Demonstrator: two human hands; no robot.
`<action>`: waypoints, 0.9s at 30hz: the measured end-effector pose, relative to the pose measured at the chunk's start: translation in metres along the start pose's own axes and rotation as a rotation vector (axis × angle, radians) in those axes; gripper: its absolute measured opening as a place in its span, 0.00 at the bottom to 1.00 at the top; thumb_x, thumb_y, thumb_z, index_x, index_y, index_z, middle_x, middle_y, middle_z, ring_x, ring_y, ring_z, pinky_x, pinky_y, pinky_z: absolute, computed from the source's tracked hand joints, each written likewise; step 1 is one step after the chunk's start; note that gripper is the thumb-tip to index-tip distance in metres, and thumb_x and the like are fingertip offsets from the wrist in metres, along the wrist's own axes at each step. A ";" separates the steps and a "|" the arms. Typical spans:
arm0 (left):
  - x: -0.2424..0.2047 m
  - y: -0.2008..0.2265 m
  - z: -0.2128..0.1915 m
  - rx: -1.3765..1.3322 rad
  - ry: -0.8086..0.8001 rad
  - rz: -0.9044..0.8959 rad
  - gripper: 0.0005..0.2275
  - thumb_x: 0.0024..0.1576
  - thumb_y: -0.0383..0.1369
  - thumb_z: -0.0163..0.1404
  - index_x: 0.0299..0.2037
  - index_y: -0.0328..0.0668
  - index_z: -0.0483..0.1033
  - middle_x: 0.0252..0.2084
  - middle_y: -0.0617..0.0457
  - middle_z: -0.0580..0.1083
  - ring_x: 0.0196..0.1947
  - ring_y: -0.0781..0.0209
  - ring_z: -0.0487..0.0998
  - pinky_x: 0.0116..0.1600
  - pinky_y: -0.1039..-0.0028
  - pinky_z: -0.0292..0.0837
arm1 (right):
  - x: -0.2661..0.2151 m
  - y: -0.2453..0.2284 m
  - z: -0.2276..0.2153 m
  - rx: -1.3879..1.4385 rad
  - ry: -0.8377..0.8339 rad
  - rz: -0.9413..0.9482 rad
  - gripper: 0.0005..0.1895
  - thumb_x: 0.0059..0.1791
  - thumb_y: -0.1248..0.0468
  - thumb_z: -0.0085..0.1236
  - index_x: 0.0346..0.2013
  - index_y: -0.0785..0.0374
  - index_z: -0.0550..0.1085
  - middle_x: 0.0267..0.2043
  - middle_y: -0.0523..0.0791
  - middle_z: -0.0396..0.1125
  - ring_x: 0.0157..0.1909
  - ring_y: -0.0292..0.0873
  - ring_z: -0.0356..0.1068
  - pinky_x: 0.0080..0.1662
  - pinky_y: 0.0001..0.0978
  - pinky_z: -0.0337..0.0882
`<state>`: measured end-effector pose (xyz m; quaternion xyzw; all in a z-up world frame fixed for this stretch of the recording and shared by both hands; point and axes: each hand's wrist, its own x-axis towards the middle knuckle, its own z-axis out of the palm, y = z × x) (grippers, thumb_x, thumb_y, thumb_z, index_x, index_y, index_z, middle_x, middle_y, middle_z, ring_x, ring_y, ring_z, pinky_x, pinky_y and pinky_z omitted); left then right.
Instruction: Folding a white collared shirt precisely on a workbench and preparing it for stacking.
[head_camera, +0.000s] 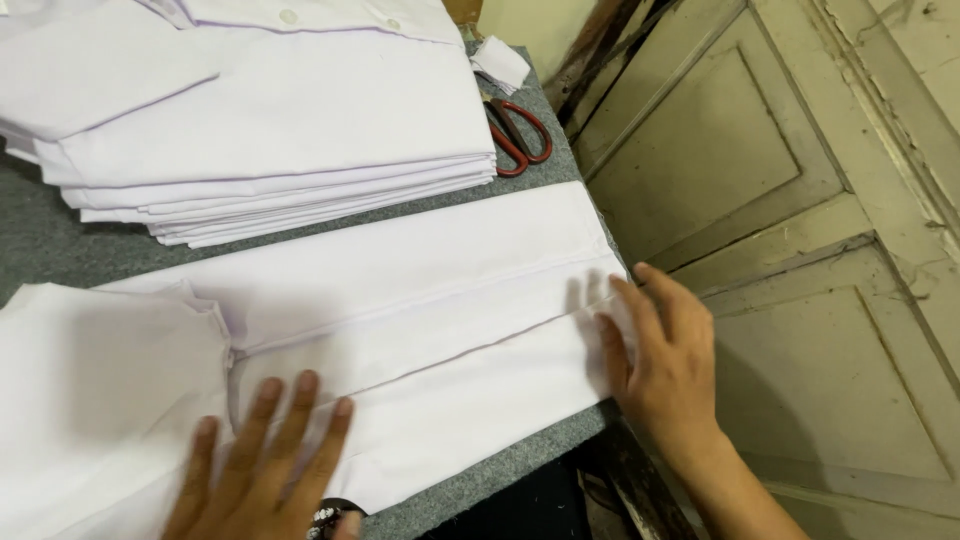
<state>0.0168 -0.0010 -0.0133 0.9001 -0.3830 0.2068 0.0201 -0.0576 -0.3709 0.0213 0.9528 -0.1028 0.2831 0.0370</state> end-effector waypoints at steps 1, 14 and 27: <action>0.006 0.012 -0.001 -0.085 0.040 0.026 0.39 0.53 0.64 0.33 0.73 0.55 0.60 0.78 0.52 0.57 0.79 0.54 0.53 0.71 0.44 0.61 | 0.002 -0.012 -0.007 0.166 -0.074 -0.147 0.20 0.55 0.60 0.54 0.60 0.63 0.71 0.62 0.53 0.65 0.63 0.57 0.66 0.61 0.51 0.65; 0.014 0.035 0.013 -0.204 0.079 0.100 0.39 0.58 0.72 0.23 0.74 0.66 0.57 0.76 0.50 0.59 0.76 0.48 0.57 0.73 0.54 0.52 | -0.021 0.013 0.009 0.102 -0.609 -0.194 0.45 0.55 0.41 0.34 0.78 0.65 0.40 0.81 0.56 0.33 0.82 0.51 0.31 0.74 0.48 0.32; -0.018 -0.052 -0.034 -0.084 0.174 -0.245 0.18 0.63 0.40 0.51 0.60 0.42 0.76 0.64 0.50 0.74 0.68 0.48 0.69 0.73 0.52 0.58 | 0.027 -0.116 -0.003 0.522 -0.450 -0.156 0.30 0.42 0.56 0.65 0.60 0.47 0.74 0.58 0.44 0.67 0.56 0.48 0.66 0.33 0.42 0.90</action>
